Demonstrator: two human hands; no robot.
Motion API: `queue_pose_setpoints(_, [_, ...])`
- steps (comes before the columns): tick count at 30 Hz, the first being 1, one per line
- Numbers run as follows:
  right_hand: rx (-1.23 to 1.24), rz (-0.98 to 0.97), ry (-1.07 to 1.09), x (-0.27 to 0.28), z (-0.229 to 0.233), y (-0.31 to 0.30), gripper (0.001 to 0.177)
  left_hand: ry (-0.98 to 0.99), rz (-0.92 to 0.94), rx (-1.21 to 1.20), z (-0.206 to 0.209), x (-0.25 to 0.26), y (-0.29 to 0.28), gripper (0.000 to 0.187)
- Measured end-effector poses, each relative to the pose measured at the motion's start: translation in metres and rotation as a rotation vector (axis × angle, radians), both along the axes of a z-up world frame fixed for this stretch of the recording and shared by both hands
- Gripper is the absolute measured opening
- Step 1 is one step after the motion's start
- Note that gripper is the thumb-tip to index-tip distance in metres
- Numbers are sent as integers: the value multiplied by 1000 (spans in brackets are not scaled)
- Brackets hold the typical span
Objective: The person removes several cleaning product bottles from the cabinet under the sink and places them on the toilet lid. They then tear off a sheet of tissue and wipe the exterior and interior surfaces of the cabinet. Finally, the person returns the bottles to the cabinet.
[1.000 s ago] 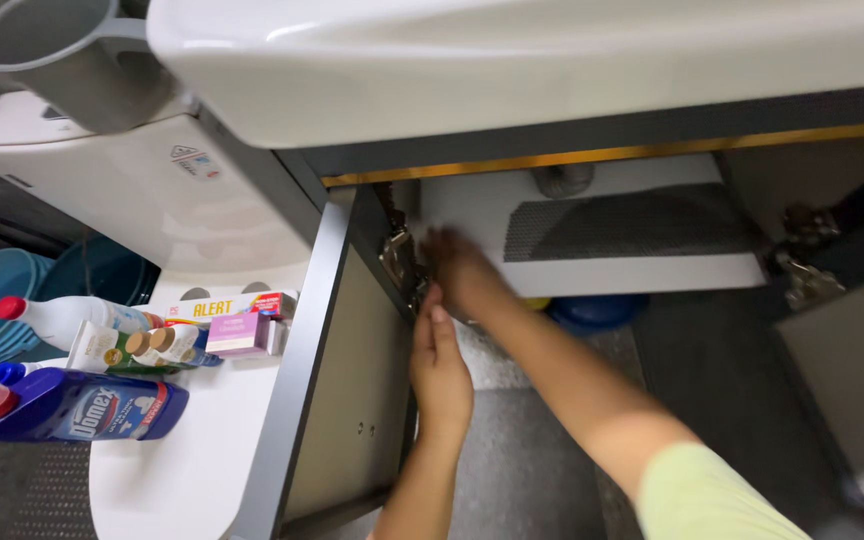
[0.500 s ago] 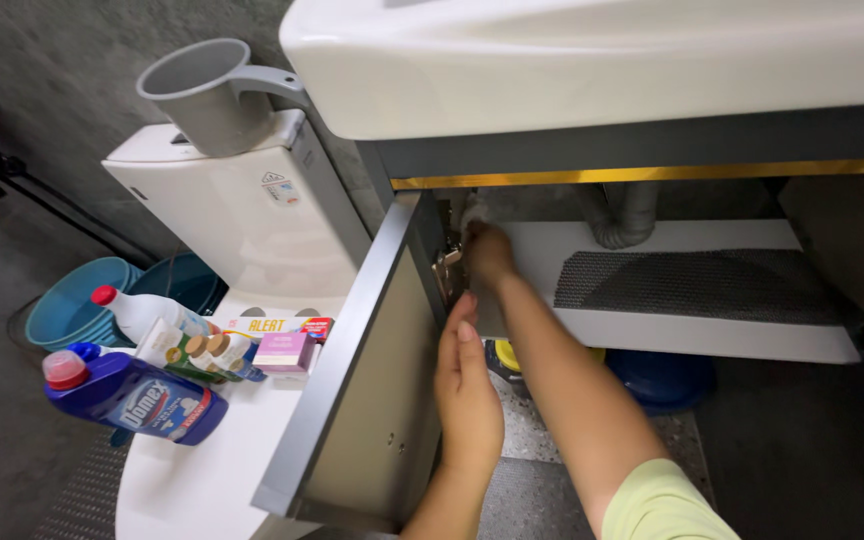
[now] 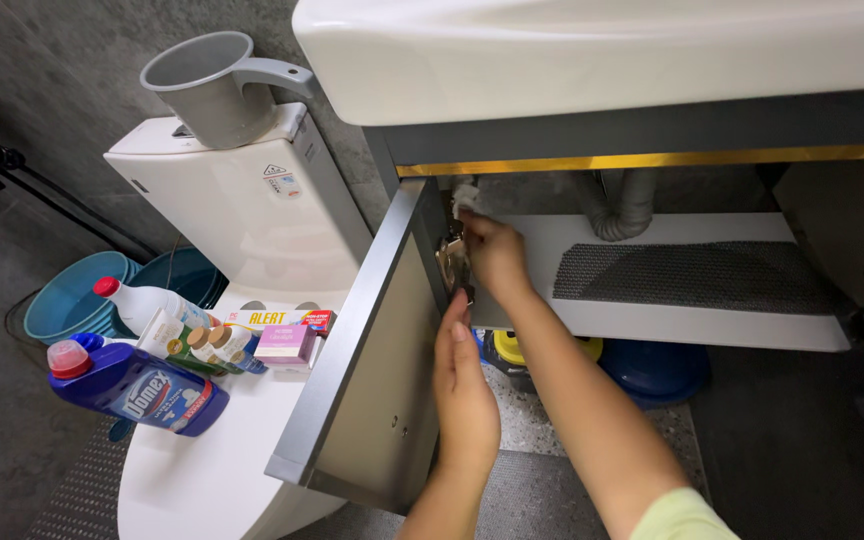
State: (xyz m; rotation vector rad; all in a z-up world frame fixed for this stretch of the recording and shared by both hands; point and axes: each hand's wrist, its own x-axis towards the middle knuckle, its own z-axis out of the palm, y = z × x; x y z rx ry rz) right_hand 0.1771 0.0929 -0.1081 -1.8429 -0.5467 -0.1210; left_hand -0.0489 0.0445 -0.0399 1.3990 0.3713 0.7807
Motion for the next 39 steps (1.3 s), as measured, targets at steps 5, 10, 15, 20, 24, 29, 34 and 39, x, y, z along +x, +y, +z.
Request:
queue_pose_setpoints(5, [365, 136, -198, -8, -4, -6, 31, -16, 26, 82, 9, -2, -3, 59])
queue_pose_setpoints(10, [384, -2, 165, 55, 8, 49, 31, 13, 8, 67, 20, -3, 4, 59])
queue_pose_setpoints(15, [74, -78, -636, 138, 1, 78, 23, 8, -8, 24, 21, 0, 13, 58])
queue_pose_setpoints(20, [-192, 57, -58, 175, -32, 109, 27, -6, -28, 25, 7, -5, 17, 58])
queue_pose_setpoints(24, [254, 282, 245, 135, -80, 80, 36, 17, -49, -2, 5, -7, 17, 60])
queue_pose_setpoints(29, [96, 183, 218, 73, -74, 52, 27, 22, -81, -49, -2, -2, 9, 61])
queue_pose_setpoints(34, [-111, 217, 145, 22, -48, -8, 26, 81, -67, -80, -15, 8, -3, 62])
queue_pose_setpoints(39, [636, 401, 703, 19, -17, -70, 43, 176, -70, -340, -28, 26, -14, 63])
